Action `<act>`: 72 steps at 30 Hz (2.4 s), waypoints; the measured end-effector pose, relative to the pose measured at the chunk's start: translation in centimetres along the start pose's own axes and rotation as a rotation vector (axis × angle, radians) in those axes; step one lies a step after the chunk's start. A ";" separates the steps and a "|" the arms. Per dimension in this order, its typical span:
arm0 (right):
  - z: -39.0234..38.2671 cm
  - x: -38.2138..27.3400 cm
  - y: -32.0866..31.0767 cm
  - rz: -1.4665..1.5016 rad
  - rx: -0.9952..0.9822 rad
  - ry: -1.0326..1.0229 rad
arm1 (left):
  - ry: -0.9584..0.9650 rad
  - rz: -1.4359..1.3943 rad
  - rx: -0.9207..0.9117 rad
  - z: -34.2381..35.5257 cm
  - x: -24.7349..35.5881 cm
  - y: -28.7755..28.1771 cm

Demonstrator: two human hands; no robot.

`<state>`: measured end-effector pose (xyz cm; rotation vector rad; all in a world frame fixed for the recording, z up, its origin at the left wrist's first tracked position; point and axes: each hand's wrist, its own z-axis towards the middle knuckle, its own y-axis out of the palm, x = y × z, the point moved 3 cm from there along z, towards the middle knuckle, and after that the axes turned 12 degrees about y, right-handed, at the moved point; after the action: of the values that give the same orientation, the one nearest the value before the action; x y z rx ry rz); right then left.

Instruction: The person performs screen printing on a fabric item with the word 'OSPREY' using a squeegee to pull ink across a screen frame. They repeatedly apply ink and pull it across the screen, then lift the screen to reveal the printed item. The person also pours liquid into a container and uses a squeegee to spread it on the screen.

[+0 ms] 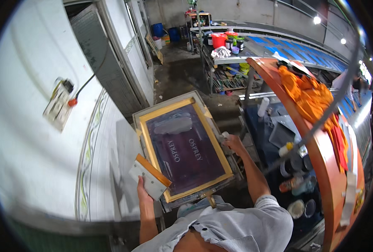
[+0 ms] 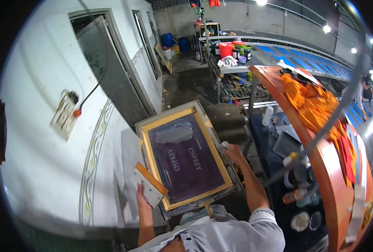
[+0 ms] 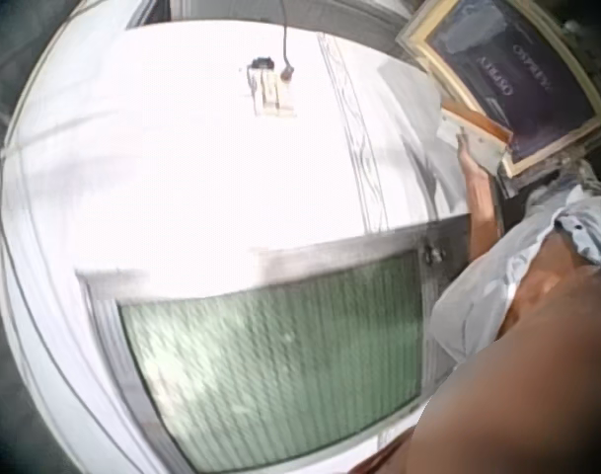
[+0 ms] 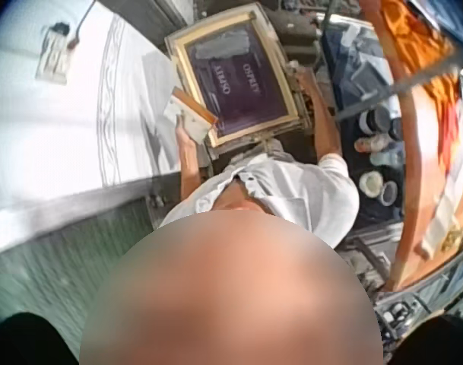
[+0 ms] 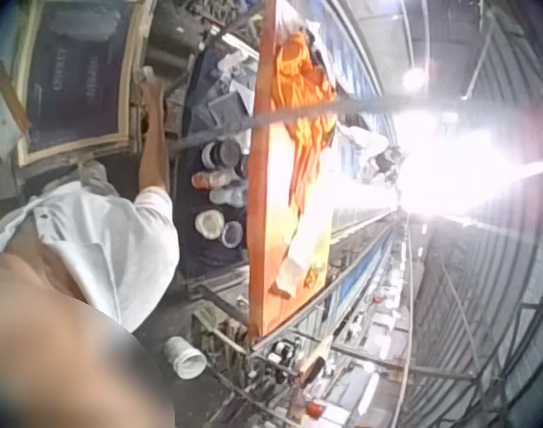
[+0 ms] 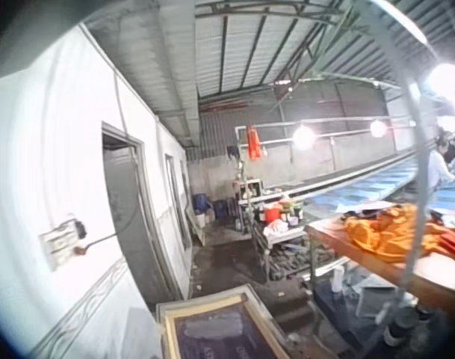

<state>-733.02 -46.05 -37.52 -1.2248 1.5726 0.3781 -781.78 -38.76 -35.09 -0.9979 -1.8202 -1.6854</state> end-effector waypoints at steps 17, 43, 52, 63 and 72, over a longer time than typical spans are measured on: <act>61.5 -32.9 5.6 0.131 -0.020 -0.149 | 0.040 -0.121 -0.070 68.6 -2.8 17.5; 156.2 -75.5 7.4 0.214 0.089 -0.183 | 0.077 -0.003 -0.196 171.8 -13.3 49.9; 176.8 -79.0 -4.7 0.484 0.465 -0.104 | -0.201 0.057 -0.576 208.1 -23.3 77.5; 200.5 -81.5 -22.6 0.776 0.750 -0.142 | -0.348 0.130 -0.906 233.0 -44.7 110.4; 207.6 -75.7 -40.3 0.800 1.236 -0.066 | -0.662 0.086 -1.214 241.3 -77.8 136.8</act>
<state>-594.80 130.92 -40.60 0.3711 1.7039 -0.1041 -594.82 180.42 -39.49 -2.2558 -0.8073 -2.6189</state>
